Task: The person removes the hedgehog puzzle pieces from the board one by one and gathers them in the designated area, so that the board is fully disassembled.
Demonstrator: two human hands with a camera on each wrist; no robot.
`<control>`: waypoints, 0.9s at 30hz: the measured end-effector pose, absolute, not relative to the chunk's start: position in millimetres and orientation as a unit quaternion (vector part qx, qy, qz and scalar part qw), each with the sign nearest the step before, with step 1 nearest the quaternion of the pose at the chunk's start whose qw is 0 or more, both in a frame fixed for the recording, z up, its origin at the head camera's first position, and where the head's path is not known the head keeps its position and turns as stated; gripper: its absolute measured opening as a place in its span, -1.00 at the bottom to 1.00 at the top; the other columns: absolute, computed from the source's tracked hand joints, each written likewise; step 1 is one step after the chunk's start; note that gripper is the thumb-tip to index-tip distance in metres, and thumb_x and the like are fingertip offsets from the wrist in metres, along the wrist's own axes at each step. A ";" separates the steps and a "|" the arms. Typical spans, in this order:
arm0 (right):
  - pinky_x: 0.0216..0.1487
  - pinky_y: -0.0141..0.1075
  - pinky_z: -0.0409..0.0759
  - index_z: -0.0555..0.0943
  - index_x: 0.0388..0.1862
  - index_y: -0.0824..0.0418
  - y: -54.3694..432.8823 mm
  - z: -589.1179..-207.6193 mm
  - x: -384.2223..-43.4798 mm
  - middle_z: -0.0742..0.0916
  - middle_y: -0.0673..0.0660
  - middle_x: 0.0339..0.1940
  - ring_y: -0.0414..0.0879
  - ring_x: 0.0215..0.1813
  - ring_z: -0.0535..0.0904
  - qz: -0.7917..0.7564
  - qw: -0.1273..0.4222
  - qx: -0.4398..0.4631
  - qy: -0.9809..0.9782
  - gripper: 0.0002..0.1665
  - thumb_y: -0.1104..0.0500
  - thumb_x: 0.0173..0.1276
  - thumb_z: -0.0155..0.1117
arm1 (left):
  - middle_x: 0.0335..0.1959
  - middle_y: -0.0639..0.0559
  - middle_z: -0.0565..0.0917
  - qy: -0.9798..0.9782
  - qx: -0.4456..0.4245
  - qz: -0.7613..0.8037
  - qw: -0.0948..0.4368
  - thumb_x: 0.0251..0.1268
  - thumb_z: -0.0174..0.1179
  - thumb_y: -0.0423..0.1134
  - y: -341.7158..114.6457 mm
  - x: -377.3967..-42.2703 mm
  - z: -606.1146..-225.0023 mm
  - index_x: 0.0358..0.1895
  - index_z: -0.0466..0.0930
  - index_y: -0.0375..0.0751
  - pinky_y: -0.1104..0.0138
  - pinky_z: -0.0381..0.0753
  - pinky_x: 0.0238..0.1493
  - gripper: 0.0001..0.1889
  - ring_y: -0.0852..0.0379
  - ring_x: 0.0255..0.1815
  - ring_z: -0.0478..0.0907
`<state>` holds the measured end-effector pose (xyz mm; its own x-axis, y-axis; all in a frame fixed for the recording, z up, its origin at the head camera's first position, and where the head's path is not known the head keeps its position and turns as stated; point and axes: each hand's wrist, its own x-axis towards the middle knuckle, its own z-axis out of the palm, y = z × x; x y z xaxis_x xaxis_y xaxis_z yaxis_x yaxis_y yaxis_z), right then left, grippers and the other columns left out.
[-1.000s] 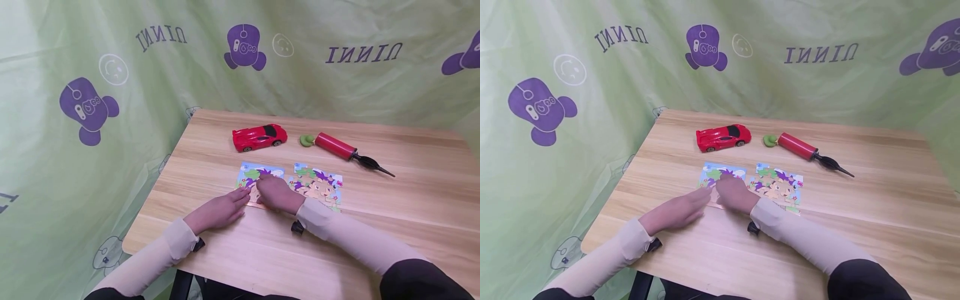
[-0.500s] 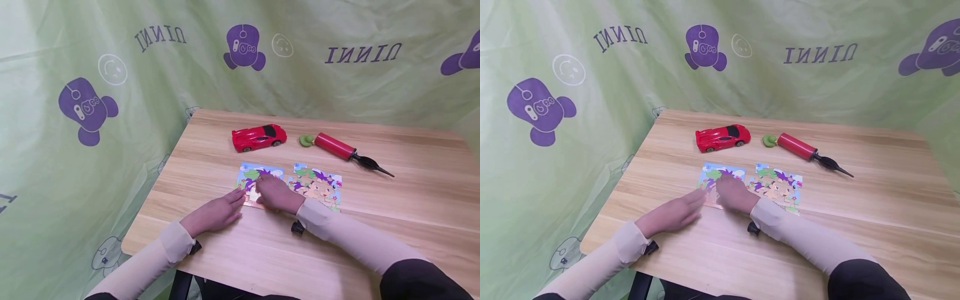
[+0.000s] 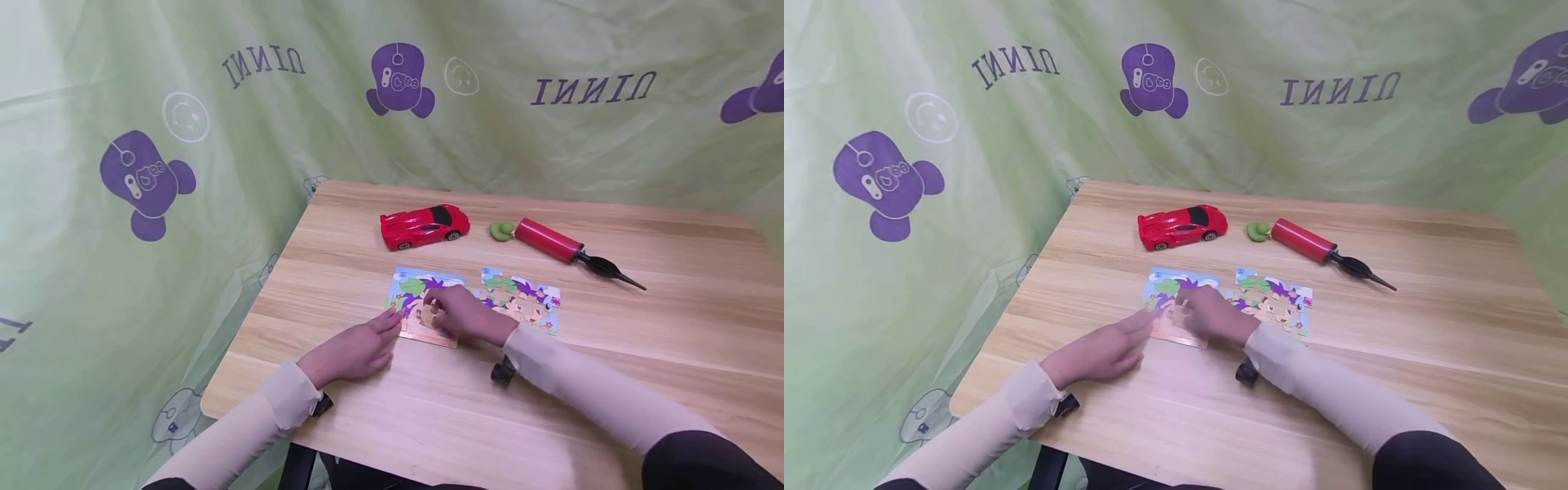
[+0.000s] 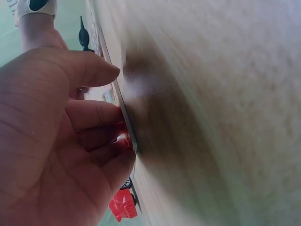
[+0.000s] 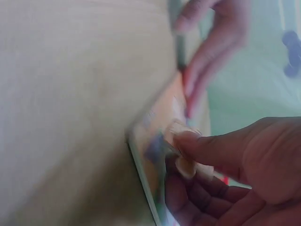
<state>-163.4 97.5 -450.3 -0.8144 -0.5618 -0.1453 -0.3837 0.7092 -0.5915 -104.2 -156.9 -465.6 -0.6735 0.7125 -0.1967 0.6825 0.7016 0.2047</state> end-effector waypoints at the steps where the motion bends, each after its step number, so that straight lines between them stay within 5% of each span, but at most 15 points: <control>1: -0.22 -0.31 0.63 0.64 0.09 0.22 104.9 -447.8 -165.2 0.72 0.09 -0.28 -0.12 -0.26 0.59 -0.282 0.158 -0.263 0.909 -0.59 0.29 0.23 0.42 | 0.65 -0.12 0.07 0.913 0.381 0.056 0.134 0.54 0.02 -0.05 -155.9 -104.6 -466.5 0.50 0.23 -0.33 0.16 0.19 0.61 -0.38 -0.05 0.68 0.00; 12: -0.34 -0.43 0.53 0.72 -0.06 0.20 195.9 -429.0 -158.1 0.70 -0.01 -0.39 -0.20 -0.33 0.51 -0.273 0.142 -0.249 0.918 -0.77 0.32 0.31 0.37 | 0.65 -0.08 0.08 0.914 0.381 0.046 0.136 0.51 0.02 -0.05 -153.9 -108.3 -468.3 0.51 0.23 -0.31 0.17 0.20 0.60 -0.37 -0.02 0.68 0.01; 27: -0.39 -0.45 0.46 0.72 -0.19 0.20 216.2 -442.5 -133.6 0.65 -0.07 -0.50 -0.23 -0.42 0.45 -0.275 0.185 -0.229 0.915 -0.86 0.30 0.26 0.41 | 0.66 -0.06 0.04 0.912 0.379 0.062 0.146 0.48 0.05 0.03 -152.9 -110.3 -465.3 0.54 0.17 -0.26 0.15 0.19 0.61 -0.30 -0.02 0.68 0.00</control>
<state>-133.6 216.2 -442.5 -0.8262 -0.5214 -0.2134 -0.3174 0.7437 -0.5883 -110.3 -152.9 -465.3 -0.6709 0.7086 -0.2185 0.6726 0.7056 0.2231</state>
